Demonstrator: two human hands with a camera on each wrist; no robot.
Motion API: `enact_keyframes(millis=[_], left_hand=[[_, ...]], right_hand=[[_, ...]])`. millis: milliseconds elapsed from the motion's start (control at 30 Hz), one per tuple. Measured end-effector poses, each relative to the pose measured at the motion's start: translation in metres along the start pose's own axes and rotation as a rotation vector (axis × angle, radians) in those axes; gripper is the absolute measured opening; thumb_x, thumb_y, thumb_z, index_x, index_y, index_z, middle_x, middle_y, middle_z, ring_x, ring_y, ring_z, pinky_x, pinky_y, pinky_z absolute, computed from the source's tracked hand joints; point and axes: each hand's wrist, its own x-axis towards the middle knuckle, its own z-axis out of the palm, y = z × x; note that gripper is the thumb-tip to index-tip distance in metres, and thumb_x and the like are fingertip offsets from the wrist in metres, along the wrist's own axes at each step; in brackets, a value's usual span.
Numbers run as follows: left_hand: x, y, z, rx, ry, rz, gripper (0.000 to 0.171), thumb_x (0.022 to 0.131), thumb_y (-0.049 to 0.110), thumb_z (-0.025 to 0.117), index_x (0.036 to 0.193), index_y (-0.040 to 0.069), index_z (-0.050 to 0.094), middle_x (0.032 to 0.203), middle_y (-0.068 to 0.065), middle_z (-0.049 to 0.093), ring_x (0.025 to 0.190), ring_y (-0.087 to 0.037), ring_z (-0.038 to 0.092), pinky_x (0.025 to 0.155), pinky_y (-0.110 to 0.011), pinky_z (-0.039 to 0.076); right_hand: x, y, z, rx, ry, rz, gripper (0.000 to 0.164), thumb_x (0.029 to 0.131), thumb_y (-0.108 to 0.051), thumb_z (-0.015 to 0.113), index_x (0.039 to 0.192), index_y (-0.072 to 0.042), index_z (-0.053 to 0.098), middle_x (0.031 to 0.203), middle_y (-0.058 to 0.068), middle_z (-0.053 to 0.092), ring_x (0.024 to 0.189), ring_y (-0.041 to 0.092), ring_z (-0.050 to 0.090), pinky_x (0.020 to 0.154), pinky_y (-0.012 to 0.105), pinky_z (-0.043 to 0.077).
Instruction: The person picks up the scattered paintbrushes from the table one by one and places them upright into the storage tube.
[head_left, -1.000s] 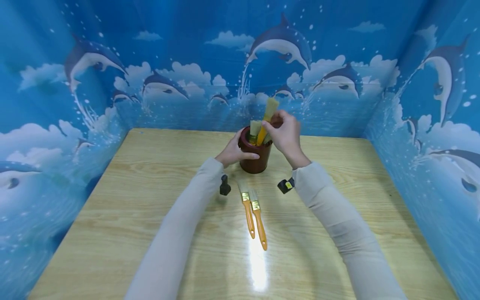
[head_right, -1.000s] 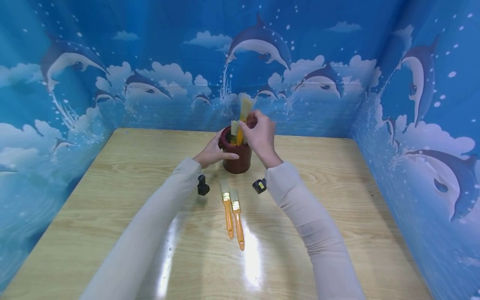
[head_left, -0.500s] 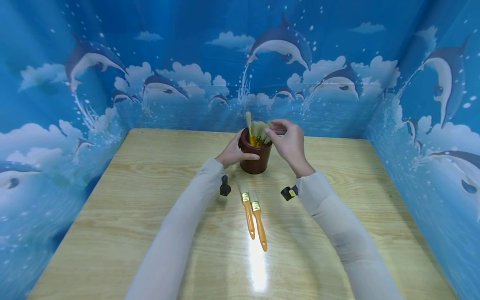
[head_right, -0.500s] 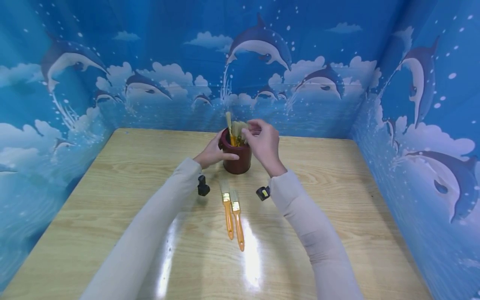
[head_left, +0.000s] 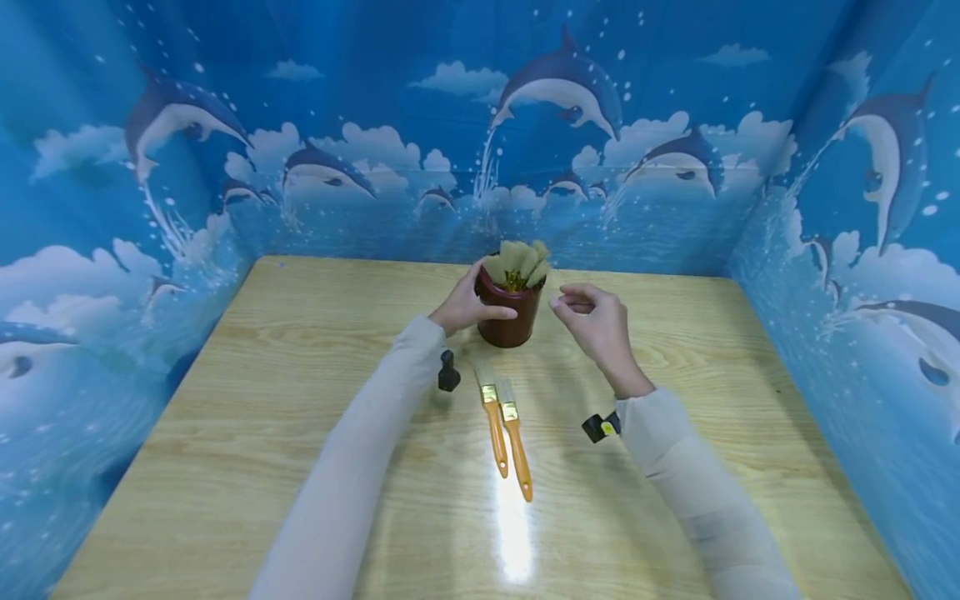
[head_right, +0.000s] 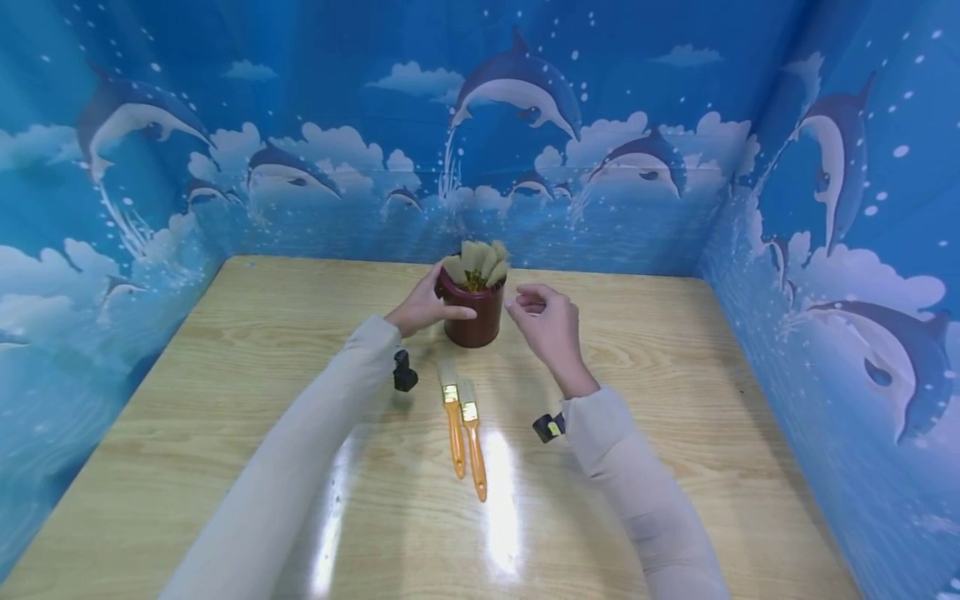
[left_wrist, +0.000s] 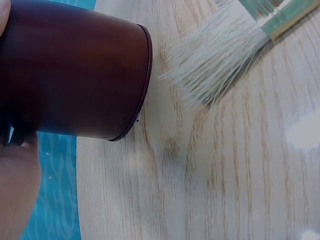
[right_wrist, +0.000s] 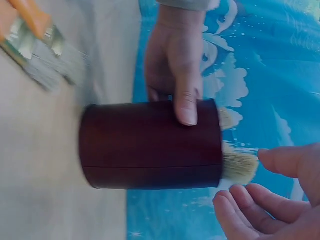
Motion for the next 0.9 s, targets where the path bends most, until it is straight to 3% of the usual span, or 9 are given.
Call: enact_keyframes(millis=[533, 900], left_hand=[[0.002, -0.003, 0.001, 0.031, 0.022, -0.012, 0.107, 0.074, 0.027, 0.084, 0.154, 0.021, 0.014, 0.151, -0.006, 0.034, 0.137, -0.021, 0.036, 0.11, -0.042, 0.032], [0.001, -0.003, 0.001, 0.04, 0.021, -0.021, 0.109, 0.073, 0.029, 0.084, 0.155, 0.021, 0.012, 0.152, -0.005, 0.032, 0.138, -0.022, 0.034, 0.111, -0.043, 0.032]], right_hand=[[-0.045, 0.047, 0.041, -0.017, -0.153, 0.134, 0.037, 0.09, -0.023, 0.068, 0.12, -0.001, 0.064, 0.105, 0.012, 0.068, 0.097, 0.027, 0.067, 0.081, 0.038, 0.055], [-0.071, 0.056, 0.072, 0.005, -0.24, 0.171, 0.033, 0.086, -0.017, 0.072, 0.114, 0.0, 0.067, 0.096, 0.007, 0.069, 0.087, 0.021, 0.068, 0.075, 0.033, 0.055]])
